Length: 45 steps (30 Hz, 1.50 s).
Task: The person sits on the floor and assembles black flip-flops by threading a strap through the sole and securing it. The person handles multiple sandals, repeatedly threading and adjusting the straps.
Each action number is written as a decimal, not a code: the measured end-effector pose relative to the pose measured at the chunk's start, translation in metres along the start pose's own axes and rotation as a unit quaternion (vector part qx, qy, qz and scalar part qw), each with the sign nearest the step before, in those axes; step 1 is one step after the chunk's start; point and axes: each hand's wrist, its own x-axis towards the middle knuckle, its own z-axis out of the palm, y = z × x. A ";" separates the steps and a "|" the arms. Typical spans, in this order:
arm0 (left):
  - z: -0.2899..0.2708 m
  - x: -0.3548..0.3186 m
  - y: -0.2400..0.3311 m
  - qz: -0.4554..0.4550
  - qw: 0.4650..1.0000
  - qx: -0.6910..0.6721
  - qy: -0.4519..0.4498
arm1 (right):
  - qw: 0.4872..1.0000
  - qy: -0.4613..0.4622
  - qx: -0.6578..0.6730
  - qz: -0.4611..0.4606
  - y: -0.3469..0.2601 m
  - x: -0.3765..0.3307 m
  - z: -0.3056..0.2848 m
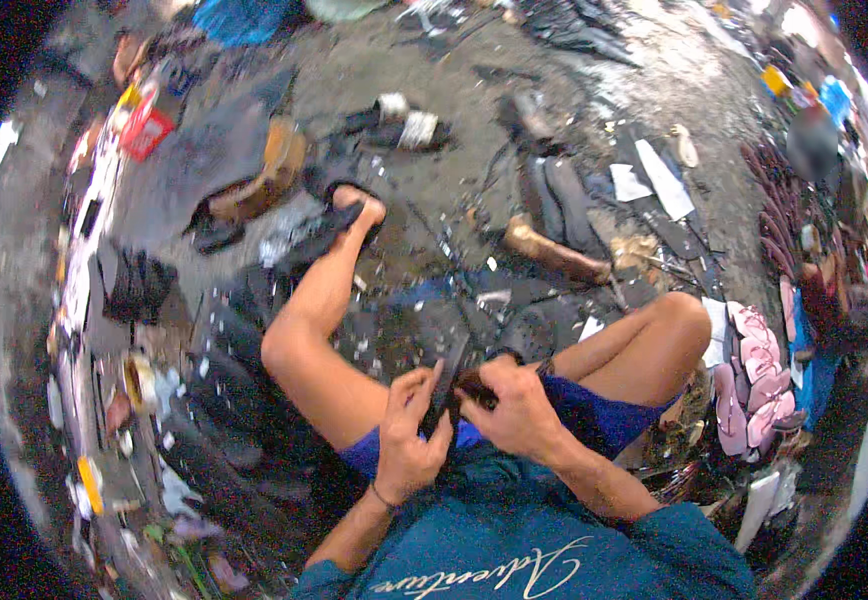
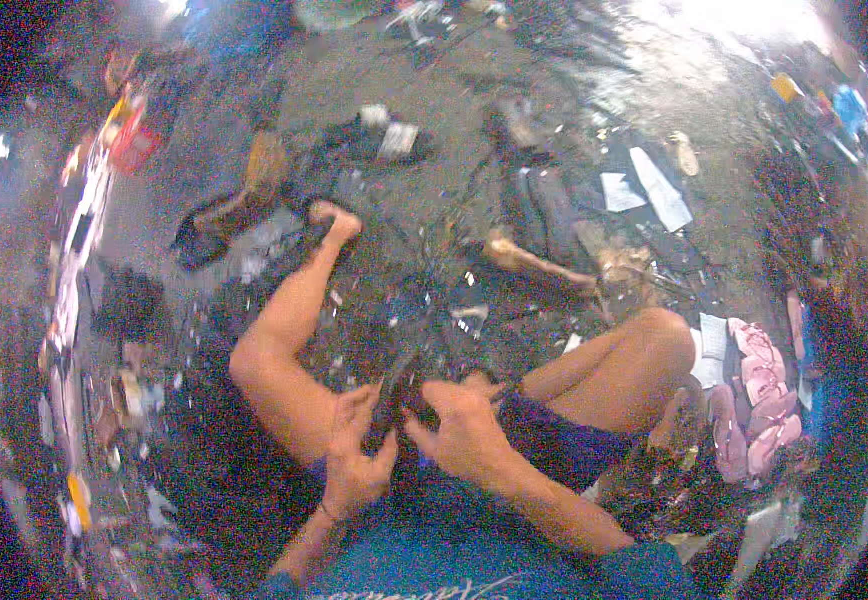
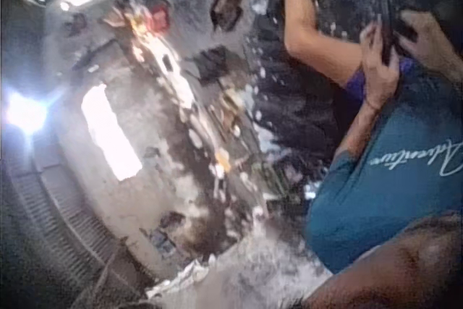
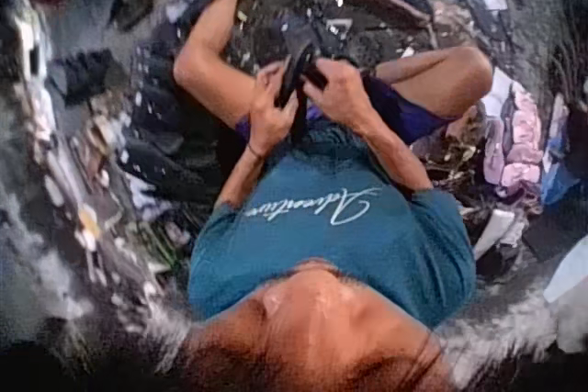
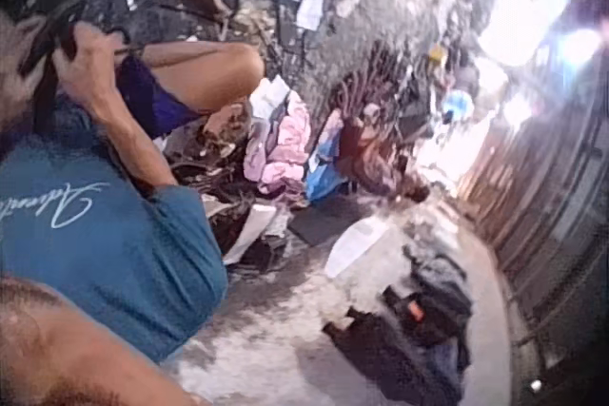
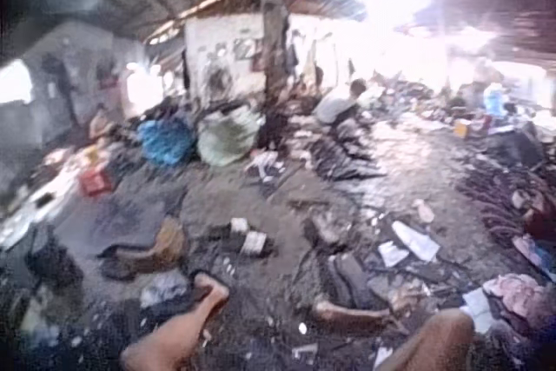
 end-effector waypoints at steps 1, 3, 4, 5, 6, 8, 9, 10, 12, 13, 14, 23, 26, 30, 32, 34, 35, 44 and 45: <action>-0.002 -0.005 0.002 -0.012 1.000 -0.001 0.003 | 0.999 0.001 0.021 0.033 -0.003 0.000 0.007; -0.006 -0.015 -0.001 -0.091 0.995 -0.022 0.017 | 1.000 -0.012 -0.009 -0.009 -0.001 0.001 0.014; -0.007 -0.016 -0.008 -0.099 0.994 -0.043 0.024 | 0.999 -0.016 -0.021 -0.029 0.003 0.000 0.018; -0.007 -0.018 -0.013 -0.105 0.992 -0.064 0.029 | 0.996 -0.004 0.065 -0.062 0.004 -0.001 0.017; -0.007 -0.020 -0.009 -0.091 0.994 -0.045 0.033 | 0.995 -0.003 0.034 -0.092 0.005 -0.003 0.013; -0.006 -0.020 -0.003 -0.089 0.995 -0.026 0.033 | 0.995 0.001 0.008 -0.104 0.006 -0.004 0.012; -0.004 -0.018 -0.003 -0.098 0.994 -0.026 0.029 | 0.996 0.007 0.012 -0.086 0.007 -0.004 0.015; -0.002 -0.017 -0.002 -0.107 0.994 -0.026 0.025 | 0.998 0.014 0.016 -0.067 0.008 -0.004 0.015; -0.001 -0.019 -0.001 -0.097 0.995 -0.001 0.009 | 1.000 -0.012 0.021 -0.001 0.005 -0.007 0.005; 0.000 -0.019 0.000 -0.091 0.996 0.011 0.001 | 0.999 -0.025 0.023 0.031 0.004 -0.009 0.001; 0.002 -0.016 0.003 -0.061 0.998 0.016 0.009 | 0.999 -0.014 0.025 0.015 0.006 -0.009 0.002; 0.014 0.000 -0.004 -0.042 0.999 0.025 -0.016 | 0.996 0.036 0.051 -0.069 0.031 -0.004 0.014; 0.006 -0.004 -0.006 -0.031 0.998 0.027 -0.036 | 1.000 0.000 -0.007 -0.007 0.043 -0.008 0.005; 0.013 0.002 -0.001 -0.016 0.999 0.018 -0.026 | 0.996 -0.024 0.047 -0.070 0.043 -0.001 -0.001; 0.013 -0.002 0.001 -0.013 0.999 0.021 -0.037 | 0.994 -0.038 0.064 -0.086 0.042 -0.006 -0.011; 0.020 -0.003 0.007 0.004 0.999 0.028 -0.036 | 0.997 -0.048 0.047 -0.044 0.033 -0.013 -0.018; 0.022 -0.005 0.011 -0.001 0.999 0.029 -0.014 | 0.996 -0.052 0.059 -0.029 0.030 -0.016 -0.021; 0.045 -0.032 0.016 -0.017 0.994 -0.038 0.105 | 0.997 -0.023 -0.012 -0.074 0.027 -0.027 -0.044; 0.043 -0.026 0.017 -0.080 0.989 -0.018 0.123 | 0.996 0.011 -0.009 -0.084 0.023 -0.016 -0.044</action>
